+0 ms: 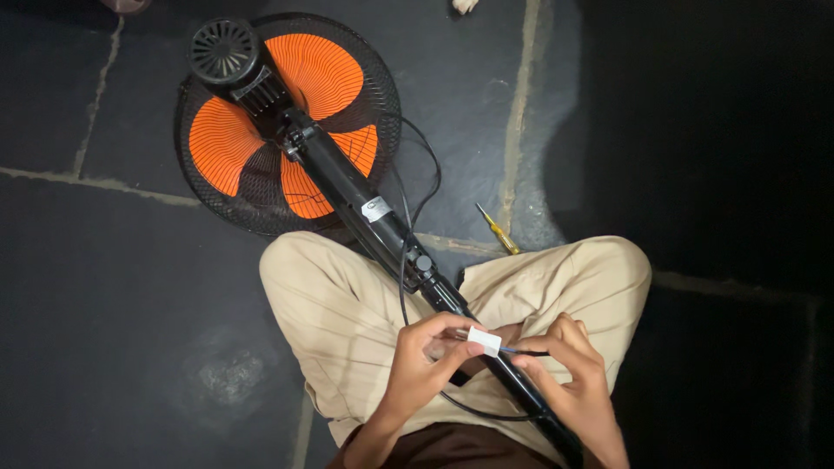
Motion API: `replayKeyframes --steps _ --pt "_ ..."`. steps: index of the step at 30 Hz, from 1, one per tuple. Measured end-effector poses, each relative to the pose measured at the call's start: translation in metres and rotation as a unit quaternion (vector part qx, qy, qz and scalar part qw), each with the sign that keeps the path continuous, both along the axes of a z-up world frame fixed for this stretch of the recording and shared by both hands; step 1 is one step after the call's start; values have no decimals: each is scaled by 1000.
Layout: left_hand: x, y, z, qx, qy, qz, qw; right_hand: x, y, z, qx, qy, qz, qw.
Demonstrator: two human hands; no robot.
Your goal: The person sits on the floor and uses a screwdriver to disassemble and reassemble the power cord plug of an electric fan. They remove the plug housing, adjust the internal wires, and then reattach the housing before testing the connection.
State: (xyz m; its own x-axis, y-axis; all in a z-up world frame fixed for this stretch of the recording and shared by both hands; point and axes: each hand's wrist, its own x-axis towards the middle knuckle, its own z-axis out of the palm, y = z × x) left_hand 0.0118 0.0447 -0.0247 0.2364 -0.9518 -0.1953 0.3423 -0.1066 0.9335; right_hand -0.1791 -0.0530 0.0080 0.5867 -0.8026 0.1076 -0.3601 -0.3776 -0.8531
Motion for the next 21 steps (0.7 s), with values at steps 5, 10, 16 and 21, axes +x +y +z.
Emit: replayKeyframes --steps 5,10,16,21 --pt "-3 3 -15 3 33 -12 999 1 1 -1 83 -50 -6 995" --pt "0 2 -32 38 281 -87 955 3 6 11 23 -43 22 999" --pt "-1 5 -41 43 315 -104 942 9 2 26 12 -43 20 999" --pt "-3 4 -41 42 357 -104 927 13 3 33 -38 -16 -7 999"
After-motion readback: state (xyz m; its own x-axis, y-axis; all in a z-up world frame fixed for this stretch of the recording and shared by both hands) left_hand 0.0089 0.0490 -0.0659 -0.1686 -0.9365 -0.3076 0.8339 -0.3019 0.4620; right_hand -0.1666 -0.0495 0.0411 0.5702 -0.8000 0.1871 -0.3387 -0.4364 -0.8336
